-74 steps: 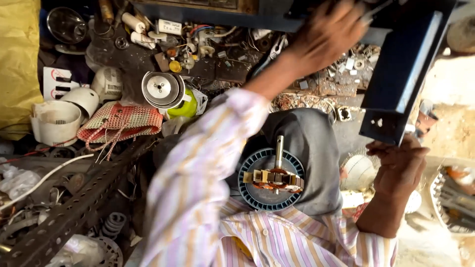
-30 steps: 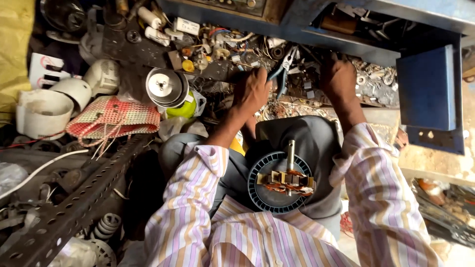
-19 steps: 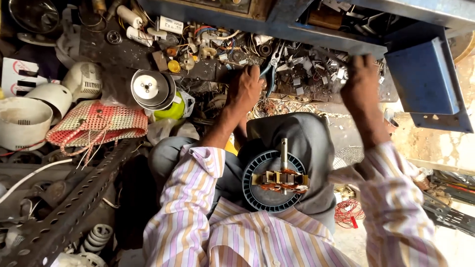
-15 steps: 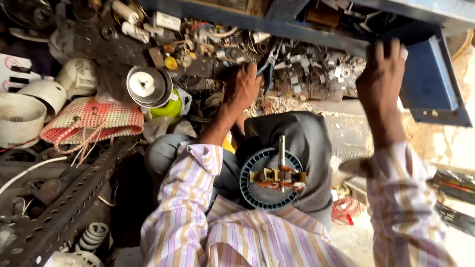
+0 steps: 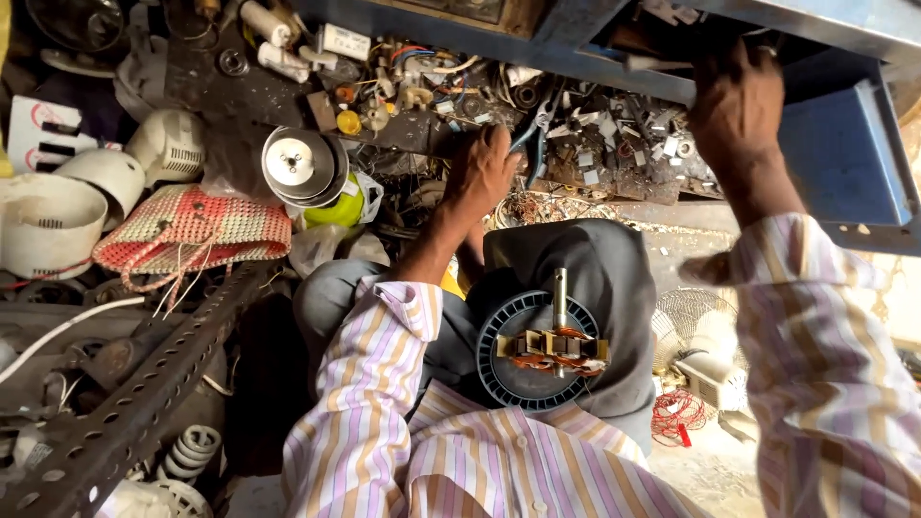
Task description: The person sits on the floor of a cluttered repair workshop and works on a small electric motor armature resting on their lap. They fit small components onto the armature shaft by hand, pick matching small parts from the workbench above, and press pieces into place, occasionally reaching into a blue cabinet drawer for parts.
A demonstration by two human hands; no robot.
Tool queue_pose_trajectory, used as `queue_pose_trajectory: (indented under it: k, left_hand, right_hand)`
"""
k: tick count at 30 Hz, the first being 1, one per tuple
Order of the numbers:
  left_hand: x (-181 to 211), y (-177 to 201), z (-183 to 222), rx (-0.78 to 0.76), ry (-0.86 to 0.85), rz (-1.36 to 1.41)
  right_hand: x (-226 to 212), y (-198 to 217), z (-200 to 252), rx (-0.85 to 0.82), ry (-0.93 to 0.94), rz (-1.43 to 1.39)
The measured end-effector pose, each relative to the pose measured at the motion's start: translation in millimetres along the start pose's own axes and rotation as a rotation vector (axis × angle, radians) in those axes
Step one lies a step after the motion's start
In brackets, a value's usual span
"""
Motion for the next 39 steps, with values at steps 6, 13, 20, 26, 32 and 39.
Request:
queue_pose_trajectory:
  k: [6, 13, 20, 26, 32, 39]
  left_hand:
    - [15, 14, 4, 0.076, -0.089, -0.058]
    - [20, 21, 7, 0.04, -0.068, -0.037]
    - [29, 17, -8, 0.202, -0.177, -0.035]
    - [132, 30, -46, 0.275, -0.43, -0.172]
    - [182, -16, -84, 0.285, -0.656, -0.587]
    - [165, -61, -67, 0.236, -0.682, -0.839]
  right_hand:
    - [7, 4, -2, -0.002, 0.099, 0.098]
    - [25, -23, -4, -0.124, 0.054, -0.092]
    - [33, -22, -14, -0.069, 0.165, -0.045]
    - [31, -47, -10, -0.062, -0.019, -0.362]
    - [-28, -18, 12, -0.044, -0.04, 0.079]
    - [-2, -122, 58, -0.111, -0.321, -0.077]
Point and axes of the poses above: each hand's wrist, its own z-axis away from the middle knuckle, its own y-axis out of the back of the hand, x = y × z, the point moved 8 cm from there along -z, towards the middle knuckle, and after that the axes turned 13 degrees about y, right-handed, at the moved point
